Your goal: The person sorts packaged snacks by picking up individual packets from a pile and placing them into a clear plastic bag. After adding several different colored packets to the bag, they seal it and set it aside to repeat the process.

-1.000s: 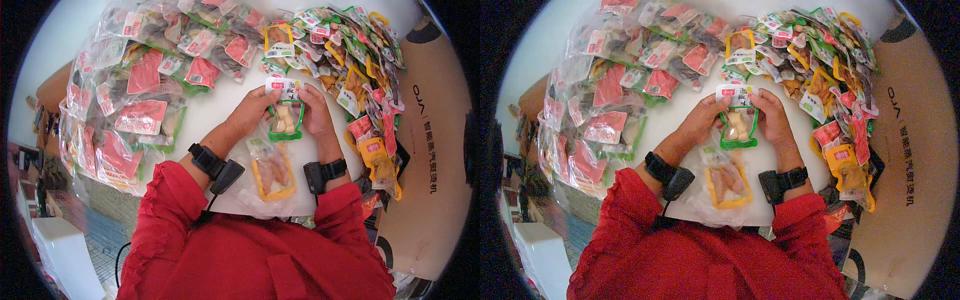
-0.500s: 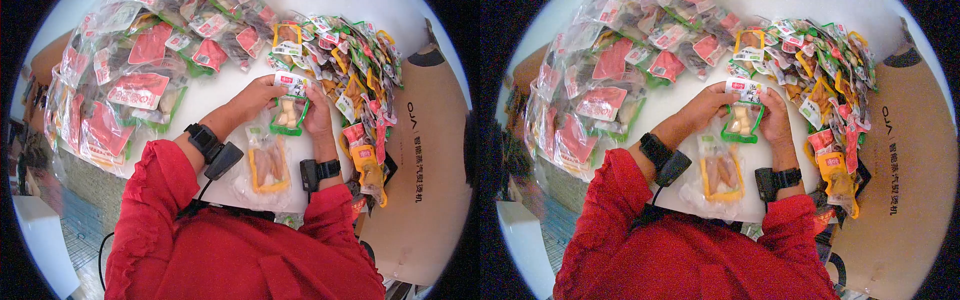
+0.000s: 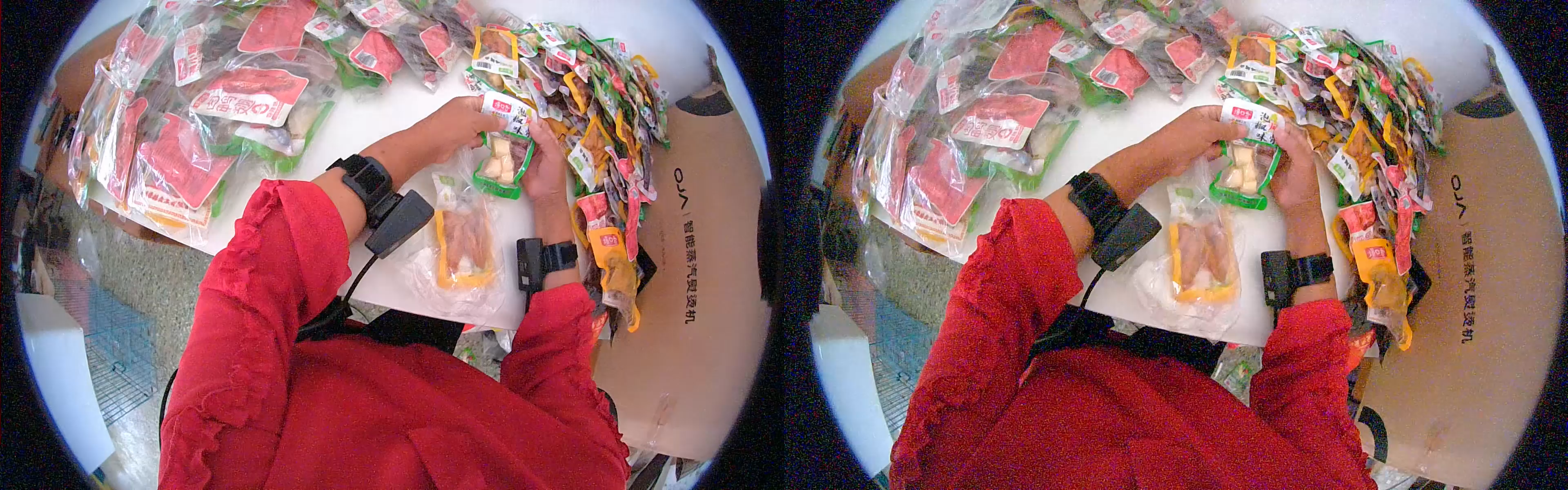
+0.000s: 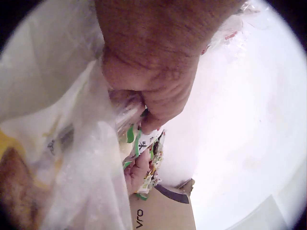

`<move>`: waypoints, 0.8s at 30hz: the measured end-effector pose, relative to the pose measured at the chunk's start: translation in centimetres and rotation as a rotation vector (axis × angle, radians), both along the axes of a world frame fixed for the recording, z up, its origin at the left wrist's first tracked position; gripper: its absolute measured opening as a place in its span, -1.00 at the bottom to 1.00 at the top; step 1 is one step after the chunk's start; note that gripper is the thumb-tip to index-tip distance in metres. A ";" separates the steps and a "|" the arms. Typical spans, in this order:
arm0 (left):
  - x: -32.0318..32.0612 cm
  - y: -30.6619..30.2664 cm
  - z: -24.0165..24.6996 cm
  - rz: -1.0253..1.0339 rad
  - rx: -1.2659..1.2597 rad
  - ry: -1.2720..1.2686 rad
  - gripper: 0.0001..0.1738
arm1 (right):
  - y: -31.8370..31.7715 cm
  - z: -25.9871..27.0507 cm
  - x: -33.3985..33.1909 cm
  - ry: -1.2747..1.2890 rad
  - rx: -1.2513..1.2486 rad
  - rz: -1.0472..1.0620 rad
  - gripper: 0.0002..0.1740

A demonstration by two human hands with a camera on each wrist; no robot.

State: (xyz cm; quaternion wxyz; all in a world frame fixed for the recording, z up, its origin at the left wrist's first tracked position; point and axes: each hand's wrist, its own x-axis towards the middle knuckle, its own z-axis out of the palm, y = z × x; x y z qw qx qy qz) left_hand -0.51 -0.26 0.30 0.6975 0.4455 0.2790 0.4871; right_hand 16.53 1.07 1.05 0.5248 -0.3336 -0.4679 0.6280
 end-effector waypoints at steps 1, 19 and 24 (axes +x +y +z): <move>-0.1 -0.2 0.0 -0.004 -0.001 0.000 -0.79 | 0.1 -0.1 0.0 0.000 -0.001 -0.004 -0.67; -0.5 0.2 0.2 -0.107 0.075 0.040 -0.80 | 0.7 -0.3 1.0 0.023 -0.001 0.066 -0.75; -0.5 0.6 -0.1 -0.110 -0.026 0.028 -0.83 | 0.5 -0.1 0.9 -0.007 0.003 0.036 -0.72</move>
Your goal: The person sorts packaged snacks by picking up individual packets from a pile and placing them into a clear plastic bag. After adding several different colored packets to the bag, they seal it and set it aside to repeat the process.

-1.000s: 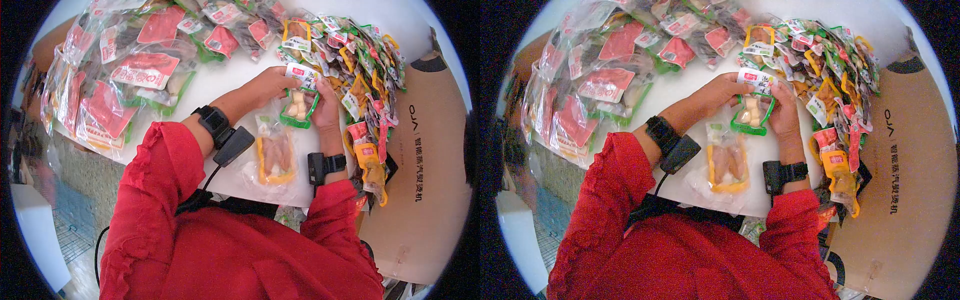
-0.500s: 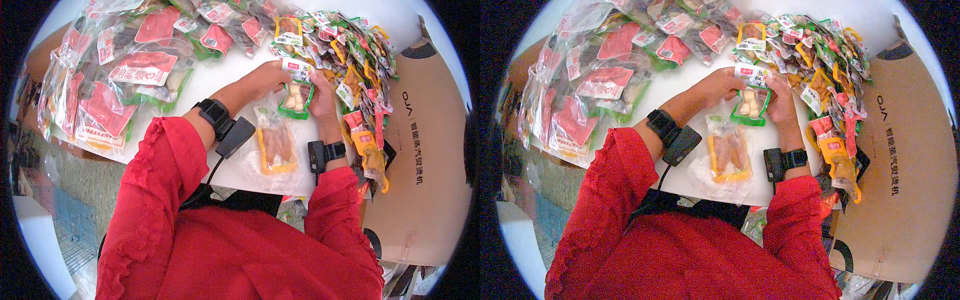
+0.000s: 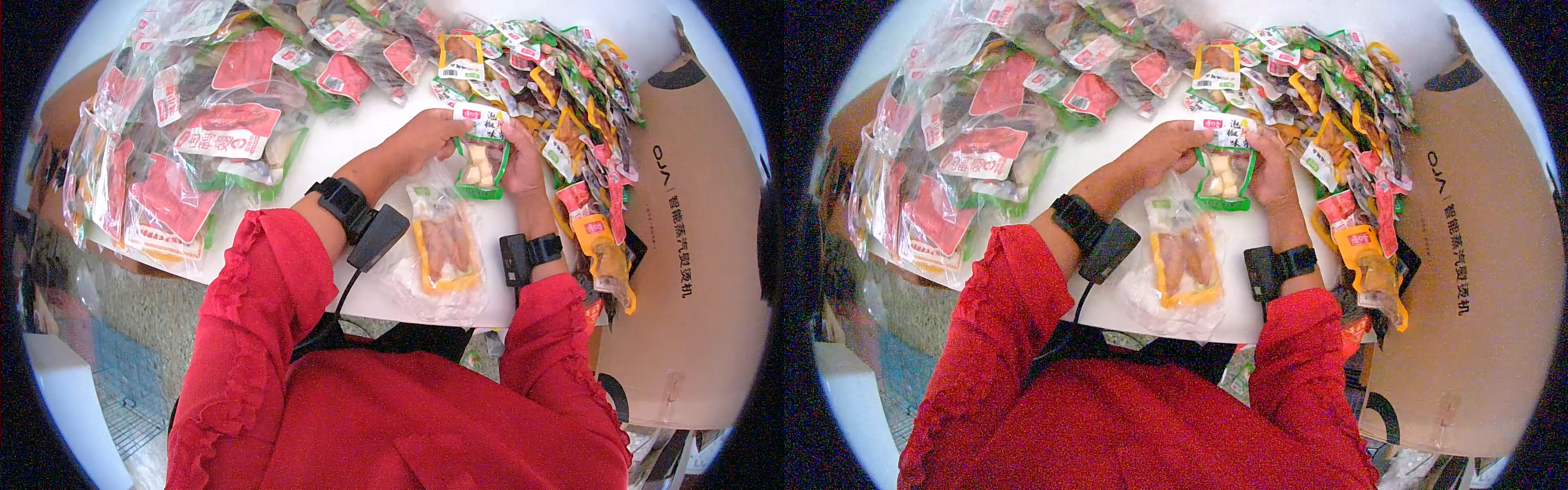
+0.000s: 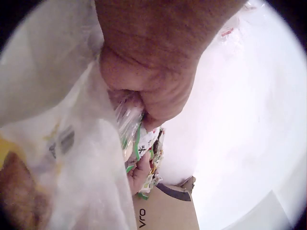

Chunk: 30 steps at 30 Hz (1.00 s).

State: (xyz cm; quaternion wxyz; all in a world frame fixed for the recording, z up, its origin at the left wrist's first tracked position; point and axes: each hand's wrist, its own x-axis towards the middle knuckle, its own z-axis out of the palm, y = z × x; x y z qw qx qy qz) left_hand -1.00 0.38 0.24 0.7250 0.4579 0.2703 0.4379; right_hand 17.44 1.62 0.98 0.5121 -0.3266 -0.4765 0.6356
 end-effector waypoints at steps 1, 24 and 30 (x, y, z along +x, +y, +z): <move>0.1 0.0 0.0 -0.001 0.001 0.001 -0.83 | 0.0 0.0 0.0 0.014 0.012 0.001 -0.72; 0.7 -0.6 0.4 0.017 -0.010 0.122 -0.80 | -0.7 0.5 -0.1 0.167 0.024 0.010 -0.76; 0.5 -1.1 1.0 0.005 -0.011 0.136 -0.83 | -1.2 0.9 -0.2 0.143 0.038 0.000 -0.76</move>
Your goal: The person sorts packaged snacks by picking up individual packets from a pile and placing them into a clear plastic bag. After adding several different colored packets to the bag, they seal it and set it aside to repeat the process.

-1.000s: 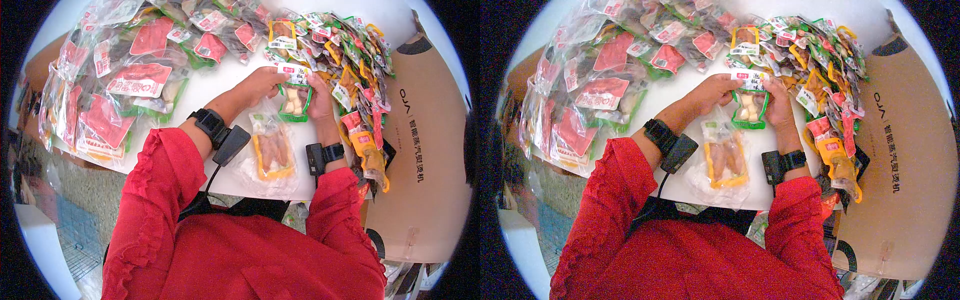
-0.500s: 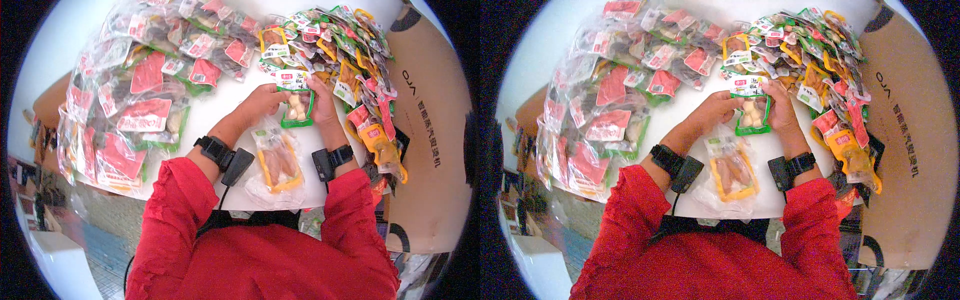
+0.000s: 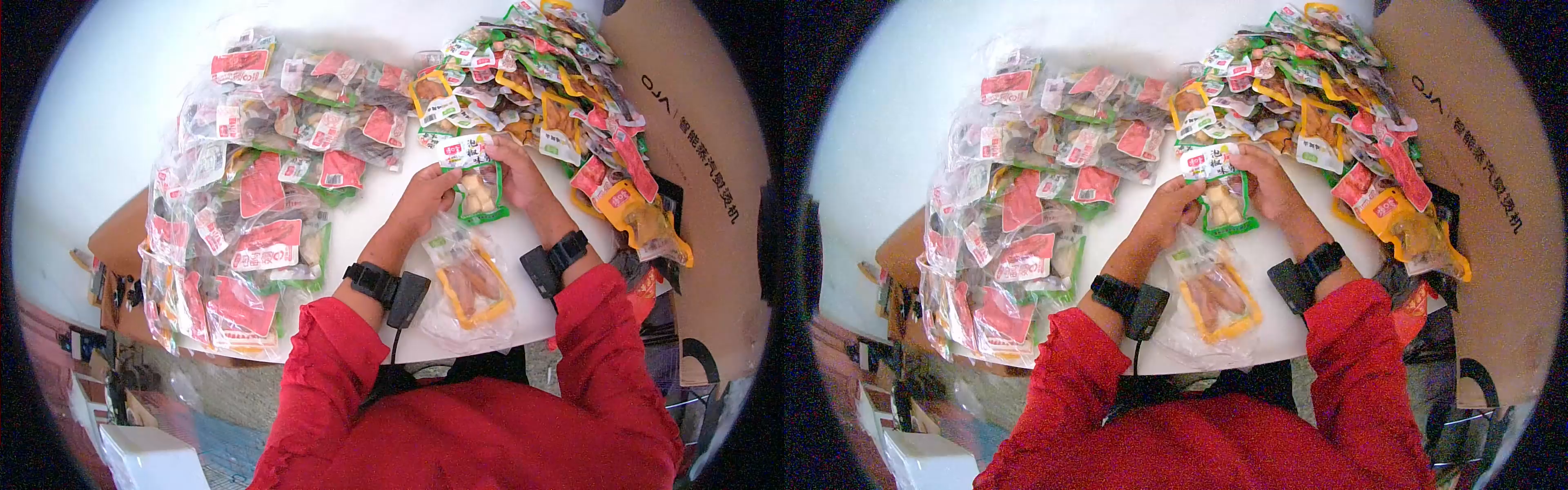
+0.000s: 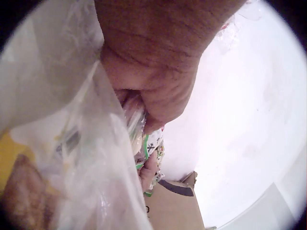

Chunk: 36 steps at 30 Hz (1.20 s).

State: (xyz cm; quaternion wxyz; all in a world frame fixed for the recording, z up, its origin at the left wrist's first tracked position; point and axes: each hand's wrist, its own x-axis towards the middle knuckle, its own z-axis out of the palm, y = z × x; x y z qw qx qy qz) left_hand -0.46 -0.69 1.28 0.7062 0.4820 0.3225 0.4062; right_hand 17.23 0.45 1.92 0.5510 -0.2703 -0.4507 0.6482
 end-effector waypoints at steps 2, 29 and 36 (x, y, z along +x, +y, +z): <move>0.1 0.2 -0.3 0.002 0.030 0.013 -0.82 | 0.2 -0.2 0.1 0.015 0.003 -0.007 -0.76; 1.1 -0.9 0.6 -0.154 -0.166 -0.222 -0.67 | 0.4 0.3 0.4 0.036 0.036 -0.062 -0.82; 1.7 -1.0 -0.7 0.062 0.108 0.102 -0.63 | 0.6 0.2 0.6 -0.085 0.062 -0.018 -0.85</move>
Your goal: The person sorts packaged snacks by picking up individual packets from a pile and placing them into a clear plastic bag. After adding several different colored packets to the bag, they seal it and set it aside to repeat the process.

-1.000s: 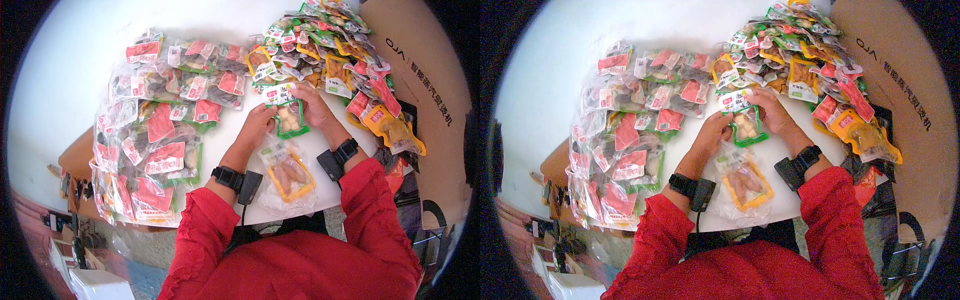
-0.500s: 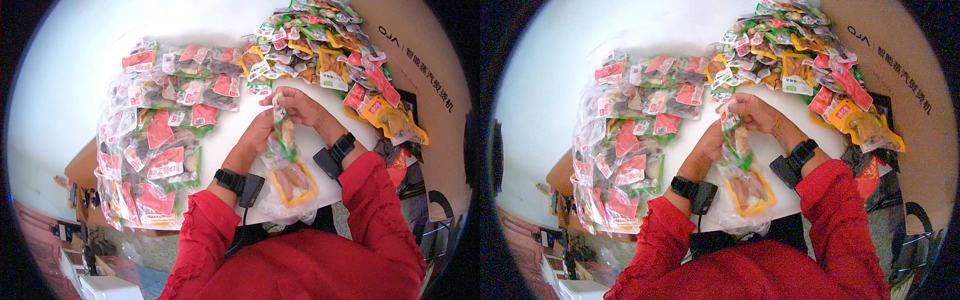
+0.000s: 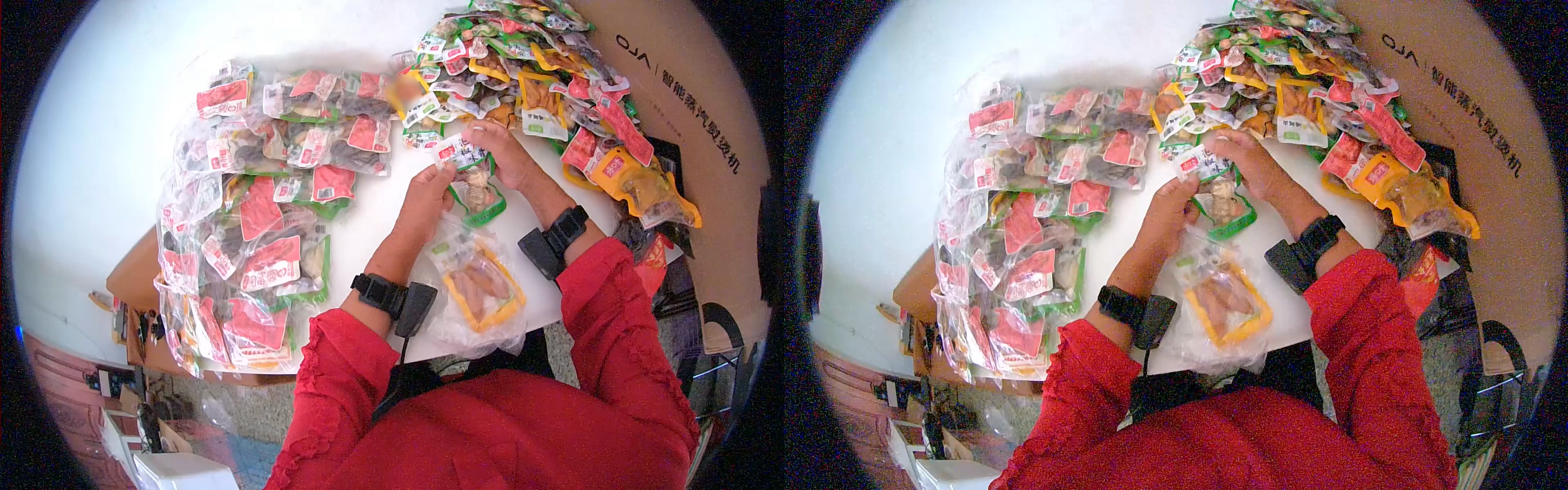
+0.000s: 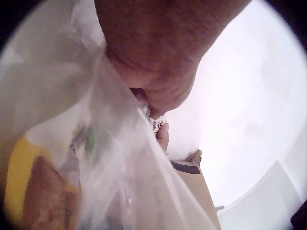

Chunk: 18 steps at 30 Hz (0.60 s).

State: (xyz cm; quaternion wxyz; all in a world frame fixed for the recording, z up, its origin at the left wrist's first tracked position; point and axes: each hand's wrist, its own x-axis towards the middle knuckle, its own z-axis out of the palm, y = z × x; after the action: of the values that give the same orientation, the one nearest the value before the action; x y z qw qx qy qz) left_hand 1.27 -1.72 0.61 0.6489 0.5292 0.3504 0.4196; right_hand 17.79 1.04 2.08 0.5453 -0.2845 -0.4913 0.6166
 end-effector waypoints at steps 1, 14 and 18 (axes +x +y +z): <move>-0.1 -0.2 0.2 0.001 -0.003 0.000 -0.63 | 0.0 0.1 -0.1 0.028 -0.005 0.031 -0.85; -0.3 -0.2 0.4 -0.018 -0.068 -0.151 -0.76 | 0.1 -0.1 0.3 0.149 -0.068 0.046 -0.82; -0.3 0.2 0.0 -0.059 -0.046 -0.204 -0.84 | 0.0 -0.1 0.3 0.157 -0.050 0.047 -0.84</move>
State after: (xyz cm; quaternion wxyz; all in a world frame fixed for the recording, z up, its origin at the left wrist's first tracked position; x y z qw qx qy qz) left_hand 0.94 -1.57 0.61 0.7053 0.4786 0.2764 0.4440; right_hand 18.11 1.08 1.95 0.5603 -0.2370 -0.4380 0.6618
